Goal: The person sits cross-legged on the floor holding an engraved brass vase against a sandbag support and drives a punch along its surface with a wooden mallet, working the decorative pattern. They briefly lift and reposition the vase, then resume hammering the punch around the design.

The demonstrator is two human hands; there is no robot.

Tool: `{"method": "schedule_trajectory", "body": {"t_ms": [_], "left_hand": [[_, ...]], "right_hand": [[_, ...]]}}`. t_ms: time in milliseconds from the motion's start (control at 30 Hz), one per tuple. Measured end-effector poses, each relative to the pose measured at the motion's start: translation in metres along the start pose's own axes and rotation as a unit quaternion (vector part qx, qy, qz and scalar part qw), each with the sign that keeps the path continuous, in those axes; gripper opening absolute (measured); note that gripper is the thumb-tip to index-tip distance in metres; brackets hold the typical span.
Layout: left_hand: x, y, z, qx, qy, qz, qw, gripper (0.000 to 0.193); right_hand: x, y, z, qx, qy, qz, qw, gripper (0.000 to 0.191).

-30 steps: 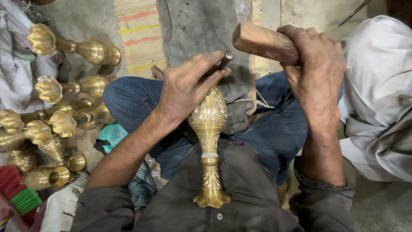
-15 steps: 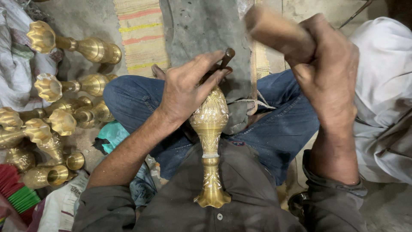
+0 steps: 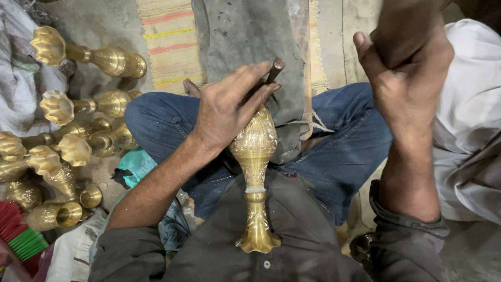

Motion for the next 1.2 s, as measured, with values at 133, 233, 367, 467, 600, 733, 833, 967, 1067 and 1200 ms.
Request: {"method": "schedule_trajectory", "body": {"t_ms": [133,233,367,467,600,733,833,967,1067,1200], "left_hand": [[-0.004,0.002,0.002,0.000,0.012,-0.002,1.000,0.037],[-0.006,0.003,0.005,-0.002,0.009,0.007,1.000,0.037],[-0.007,0.005,0.006,-0.004,0.008,0.015,1.000,0.036],[-0.006,0.004,0.007,-0.001,0.025,-0.004,1.000,0.037],[-0.006,0.004,0.007,0.004,0.018,0.010,1.000,0.037],[-0.004,0.002,0.008,0.004,0.017,0.014,1.000,0.038],[-0.002,-0.001,0.010,0.013,0.022,0.015,1.000,0.038],[-0.002,0.000,0.010,0.016,0.030,0.014,0.999,0.036],[-0.003,0.001,0.012,0.017,0.034,0.016,0.999,0.037],[-0.008,0.004,0.014,0.013,0.017,0.015,1.000,0.036]], "right_hand": [[0.033,-0.003,-0.001,0.007,0.176,-0.248,0.953,0.025],[0.037,-0.003,0.003,0.011,0.129,-0.198,0.972,0.023],[0.054,-0.009,0.002,0.012,0.196,-0.359,0.912,0.031],[0.056,-0.008,-0.001,0.015,0.198,-0.368,0.908,0.033],[0.045,-0.007,-0.002,0.021,0.156,-0.308,0.938,0.032],[0.028,-0.012,-0.003,0.049,0.098,-0.260,0.959,0.025],[0.030,-0.008,-0.005,0.014,0.127,-0.238,0.963,0.028],[0.029,-0.012,-0.005,0.037,0.127,-0.275,0.952,0.034],[0.027,-0.009,-0.005,0.013,0.100,-0.191,0.976,0.029],[0.018,-0.014,-0.006,0.051,0.056,-0.159,0.984,0.025]]}}
Point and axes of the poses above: each hand's wrist, its own z-axis towards the middle knuckle, its own y-axis out of the back of the hand, x = y × z, the point moved 7 cm from there along z, towards the middle knuckle, and after that the axes turned 6 degrees about -z, right-handed, at the moved point
